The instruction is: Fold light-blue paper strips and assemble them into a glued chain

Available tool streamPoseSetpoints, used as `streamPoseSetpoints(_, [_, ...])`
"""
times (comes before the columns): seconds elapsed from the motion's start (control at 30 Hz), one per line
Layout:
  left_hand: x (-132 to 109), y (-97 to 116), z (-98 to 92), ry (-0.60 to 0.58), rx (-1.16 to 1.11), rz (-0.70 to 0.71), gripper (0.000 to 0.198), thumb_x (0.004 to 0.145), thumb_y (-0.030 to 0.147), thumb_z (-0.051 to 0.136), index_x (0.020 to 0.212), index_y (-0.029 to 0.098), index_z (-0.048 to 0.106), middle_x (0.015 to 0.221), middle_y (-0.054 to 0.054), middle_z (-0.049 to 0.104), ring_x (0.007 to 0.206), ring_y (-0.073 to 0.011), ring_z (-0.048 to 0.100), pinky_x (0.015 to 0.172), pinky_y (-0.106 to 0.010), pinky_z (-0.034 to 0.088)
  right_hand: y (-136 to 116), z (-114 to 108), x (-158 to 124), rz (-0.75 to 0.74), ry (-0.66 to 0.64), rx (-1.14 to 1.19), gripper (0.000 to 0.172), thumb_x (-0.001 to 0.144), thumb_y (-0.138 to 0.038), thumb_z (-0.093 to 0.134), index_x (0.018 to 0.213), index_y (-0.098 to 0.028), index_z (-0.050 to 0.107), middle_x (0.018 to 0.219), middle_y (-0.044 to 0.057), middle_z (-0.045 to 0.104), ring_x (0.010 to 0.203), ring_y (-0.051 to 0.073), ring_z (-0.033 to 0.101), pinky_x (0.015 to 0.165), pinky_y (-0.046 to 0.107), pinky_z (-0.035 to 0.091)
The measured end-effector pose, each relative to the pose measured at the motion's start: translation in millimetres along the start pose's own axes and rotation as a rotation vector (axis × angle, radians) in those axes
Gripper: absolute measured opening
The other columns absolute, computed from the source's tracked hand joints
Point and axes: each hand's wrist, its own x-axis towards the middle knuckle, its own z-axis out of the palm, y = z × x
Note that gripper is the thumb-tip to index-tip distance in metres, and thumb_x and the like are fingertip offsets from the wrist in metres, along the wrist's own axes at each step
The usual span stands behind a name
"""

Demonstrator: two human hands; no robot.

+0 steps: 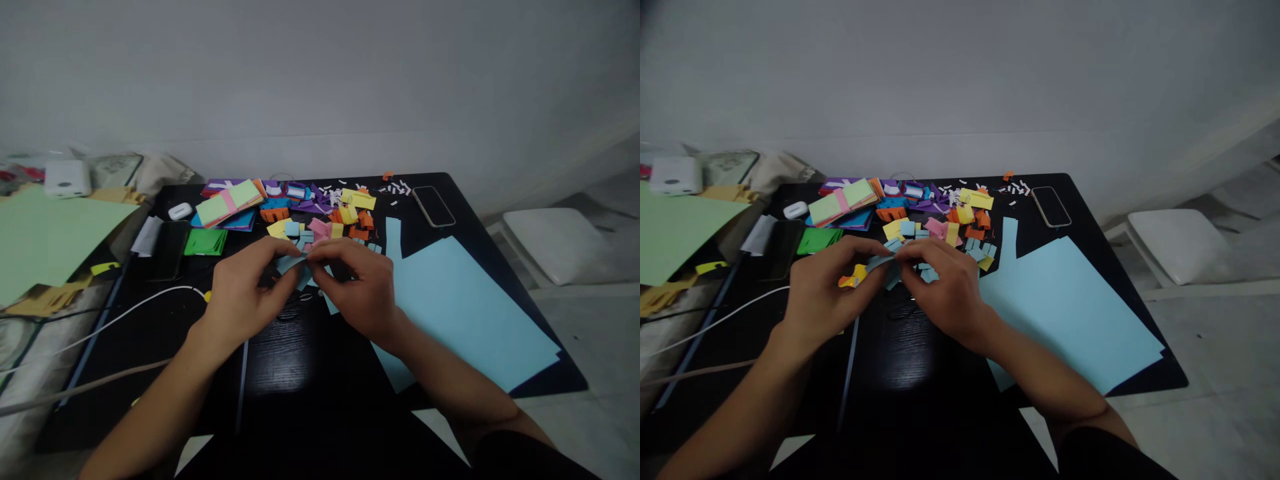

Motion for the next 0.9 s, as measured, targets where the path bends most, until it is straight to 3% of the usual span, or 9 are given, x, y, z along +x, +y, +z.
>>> streamPoseSetpoints(0.13, [1.7, 0.7, 0.3, 0.018, -0.042, 0.035, 0.016, 0.095, 0.019, 0.065, 0.109, 0.025, 0.071, 0.102, -0.003, 0.078, 0.093, -0.0204, 0.074, 0.086, -0.034, 0.060, 0.5, -0.1, 0.4, 0.083, -0.032, 0.098, 0.017, 0.091, -0.013, 0.072, 0.100, -0.027, 0.076, 0.097, 0.000, 0.081, 0.088, 0.019, 0.078, 0.086, 0.036, 0.065])
streamPoseSetpoints(0.27, [2.2, 3.7, 0.0, 0.039, -0.041, 0.070, 0.020, 0.098, 0.017, 0.063, 0.110, 0.029, 0.074, 0.108, -0.003, 0.078, 0.103, -0.0239, 0.074, 0.094, -0.041, 0.059, 1.2, -0.2, 0.1, 0.137, -0.055, 0.146, 0.014, 0.092, -0.017, 0.074, 0.102, -0.027, 0.076, 0.099, 0.001, 0.081, 0.089, 0.019, 0.078, 0.088, 0.036, 0.065])
streamPoseSetpoints(0.47, [1.2, 8.1, 1.6, 0.172, 0.147, 0.030, 0.007, 0.096, 0.026, 0.072, 0.102, 0.029, 0.072, 0.104, -0.004, 0.075, 0.102, -0.0264, 0.070, 0.092, -0.044, 0.056, 1.0, 1.6, 0.1, 0.157, 0.001, 0.138, 0.011, 0.092, -0.020, 0.077, 0.101, -0.026, 0.076, 0.095, 0.000, 0.081, 0.085, 0.018, 0.079, 0.084, 0.034, 0.066])
streamPoseSetpoints(0.9, [0.1, 6.4, 8.5, 0.215, 0.135, 0.078, 0.014, 0.092, 0.011, 0.071, 0.099, 0.022, 0.069, 0.100, -0.004, 0.077, 0.097, -0.0236, 0.072, 0.091, -0.039, 0.055, -0.5, 1.9, -0.8, 0.081, 0.028, 0.046, 0.016, 0.094, -0.015, 0.074, 0.105, -0.025, 0.080, 0.103, 0.001, 0.083, 0.094, 0.019, 0.079, 0.092, 0.034, 0.064])
